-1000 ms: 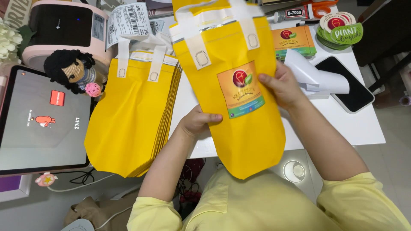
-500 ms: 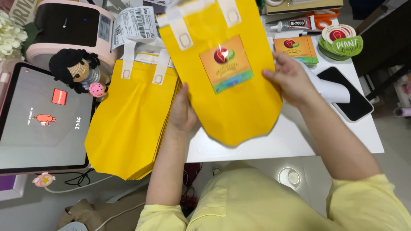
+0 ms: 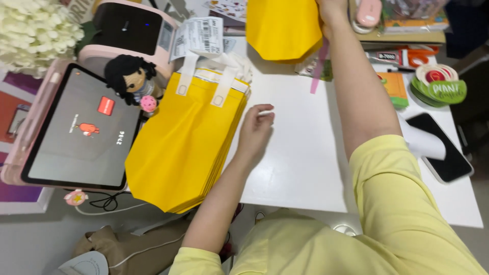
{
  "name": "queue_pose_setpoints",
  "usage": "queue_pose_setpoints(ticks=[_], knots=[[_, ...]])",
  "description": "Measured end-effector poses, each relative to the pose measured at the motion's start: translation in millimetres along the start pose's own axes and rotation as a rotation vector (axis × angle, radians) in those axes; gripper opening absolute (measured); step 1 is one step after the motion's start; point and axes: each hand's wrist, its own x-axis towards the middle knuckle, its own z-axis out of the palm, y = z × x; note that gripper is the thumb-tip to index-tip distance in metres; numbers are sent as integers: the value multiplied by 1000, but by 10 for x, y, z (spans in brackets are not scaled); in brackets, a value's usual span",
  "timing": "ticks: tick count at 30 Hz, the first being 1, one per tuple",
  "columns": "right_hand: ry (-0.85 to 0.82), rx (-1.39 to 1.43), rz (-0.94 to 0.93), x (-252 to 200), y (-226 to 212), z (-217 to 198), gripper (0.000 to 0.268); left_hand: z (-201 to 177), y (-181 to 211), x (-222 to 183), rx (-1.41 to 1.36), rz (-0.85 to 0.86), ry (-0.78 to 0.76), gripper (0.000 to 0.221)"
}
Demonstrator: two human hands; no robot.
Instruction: Assembling yellow gift bags by tying knots in the ribbon handles and applying decorative stickers.
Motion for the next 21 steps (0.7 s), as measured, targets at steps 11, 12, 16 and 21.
queue_pose_setpoints(ticks=[11, 12, 16, 21], knots=[[-105, -576, -234, 291, 497, 99, 11, -43, 191, -28, 571, 204, -181, 15], [-113, -575, -230, 94, 484, 160, 11, -45, 268, -92, 572, 197, -173, 15], [-315, -719, -509, -435, 260, 369, 10, -30, 435, -211, 809, 552, -221, 19], [-763, -976, -266, -1961, -494, 1050, 51, -81, 293, -207, 779, 1001, -100, 17]])
